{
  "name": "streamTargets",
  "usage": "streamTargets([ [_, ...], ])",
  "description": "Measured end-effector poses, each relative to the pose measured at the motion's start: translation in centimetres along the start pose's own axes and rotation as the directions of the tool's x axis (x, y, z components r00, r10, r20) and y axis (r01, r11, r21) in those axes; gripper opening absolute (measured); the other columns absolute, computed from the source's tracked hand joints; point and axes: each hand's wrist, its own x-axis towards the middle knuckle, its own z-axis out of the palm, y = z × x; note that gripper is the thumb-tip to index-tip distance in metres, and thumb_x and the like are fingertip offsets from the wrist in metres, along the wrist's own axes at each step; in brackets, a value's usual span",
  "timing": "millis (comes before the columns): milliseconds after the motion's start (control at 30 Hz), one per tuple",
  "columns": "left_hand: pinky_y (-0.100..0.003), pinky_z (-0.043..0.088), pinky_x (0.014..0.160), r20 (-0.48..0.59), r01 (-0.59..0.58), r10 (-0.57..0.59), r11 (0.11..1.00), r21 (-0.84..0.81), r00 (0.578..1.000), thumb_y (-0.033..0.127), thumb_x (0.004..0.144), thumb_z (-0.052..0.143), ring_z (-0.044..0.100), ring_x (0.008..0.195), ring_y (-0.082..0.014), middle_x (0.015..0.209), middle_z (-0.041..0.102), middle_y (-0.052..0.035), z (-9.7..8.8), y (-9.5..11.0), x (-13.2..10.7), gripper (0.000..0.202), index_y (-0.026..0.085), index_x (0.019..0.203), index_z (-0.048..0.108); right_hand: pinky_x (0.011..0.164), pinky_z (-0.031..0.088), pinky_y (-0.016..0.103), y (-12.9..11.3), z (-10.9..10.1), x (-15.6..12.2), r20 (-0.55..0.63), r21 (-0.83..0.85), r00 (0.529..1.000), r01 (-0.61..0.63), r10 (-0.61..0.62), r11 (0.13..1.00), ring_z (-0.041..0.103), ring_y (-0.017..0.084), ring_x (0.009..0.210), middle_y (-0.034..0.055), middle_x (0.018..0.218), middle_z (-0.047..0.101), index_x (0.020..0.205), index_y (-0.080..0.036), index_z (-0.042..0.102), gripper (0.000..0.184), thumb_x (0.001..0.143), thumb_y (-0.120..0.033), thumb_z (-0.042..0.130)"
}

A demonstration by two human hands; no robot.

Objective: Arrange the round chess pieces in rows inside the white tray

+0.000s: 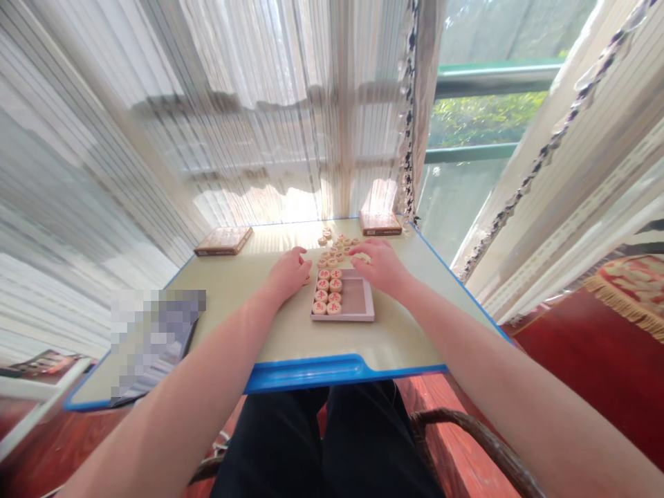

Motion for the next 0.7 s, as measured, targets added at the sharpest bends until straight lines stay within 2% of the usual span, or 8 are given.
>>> streamTargets([
  [100,-0.032,0.042,0.084,0.011,0.018,-0.018,1.000,-0.003,1.000,0.031,0.085,0.043,0.057,0.099,-0.0222,0.100,0.064,-0.0103,0.1,-0.2,0.6,0.034,0.016,0.114,0.053,0.082,0.043,0.033,1.1,0.3,2.7,0.152,0.001,0.987,-0.054,0.053,0.999,0.057,0.020,0.088,0.0078,0.095,0.064,0.097,-0.017,0.068,0.026,0.082,-0.028,0.051],
  [267,-0.033,0.043,0.077,0.013,0.116,-0.116,0.993,0.029,0.993,0.039,0.087,0.040,0.059,0.094,-0.0236,0.098,0.065,-0.0114,0.1,-0.3,1.5,0.033,0.016,0.103,0.058,0.088,0.042,0.030,2.4,2.1,7.2,0.256,-0.142,0.966,-0.006,0.043,0.990,0.058,0.019,0.095,0.0093,0.108,0.064,0.102,-0.015,0.068,0.029,0.081,-0.022,0.049],
  [367,-0.031,0.043,0.072,-0.001,0.104,-0.104,0.994,0.036,0.995,0.040,0.088,0.039,0.060,0.089,-0.0222,0.092,0.066,-0.0090,0.1,-0.3,1.7,0.031,0.018,0.095,0.060,0.093,0.039,0.031,2.9,3.5,9.3,0.254,-0.242,0.967,0.031,0.032,0.970,0.056,0.022,0.103,0.0094,0.110,0.065,0.100,-0.015,0.069,0.029,0.082,-0.024,0.049],
  [467,-0.031,0.043,0.071,-0.029,0.098,-0.096,0.992,0.074,0.995,0.039,0.089,0.037,0.060,0.085,-0.0219,0.092,0.064,-0.0090,0.3,-0.3,1.7,0.031,0.018,0.086,0.061,0.085,0.043,0.033,3.2,4.8,10.5,0.216,-0.321,0.964,-0.082,0.157,0.944,0.059,0.024,0.098,0.0107,0.105,0.067,0.101,-0.016,0.068,0.030,0.081,-0.027,0.048],
  [533,-0.030,0.043,0.072,-0.043,0.113,-0.109,0.988,0.101,0.993,0.036,0.091,0.035,0.060,0.086,-0.0212,0.095,0.062,-0.0094,0.3,-0.2,1.8,0.032,0.018,0.086,0.061,0.078,0.044,0.033,3.4,5.5,10.7,0.212,-0.338,0.958,-0.116,0.196,0.934,0.061,0.024,0.093,0.0110,0.100,0.069,0.097,-0.018,0.069,0.029,0.082,-0.028,0.046],
  [700,-0.031,0.043,0.073,-0.038,0.119,-0.115,0.984,0.130,0.993,0.034,0.093,0.031,0.060,0.086,-0.0211,0.096,0.059,-0.0094,0.2,0.2,1.9,0.033,0.019,0.087,0.060,0.074,0.045,0.033,3.9,6.1,10.4,0.214,-0.324,0.960,-0.103,0.179,0.941,0.061,0.024,0.090,0.0091,0.094,0.070,0.094,-0.021,0.068,0.027,0.080,-0.034,0.048],
])
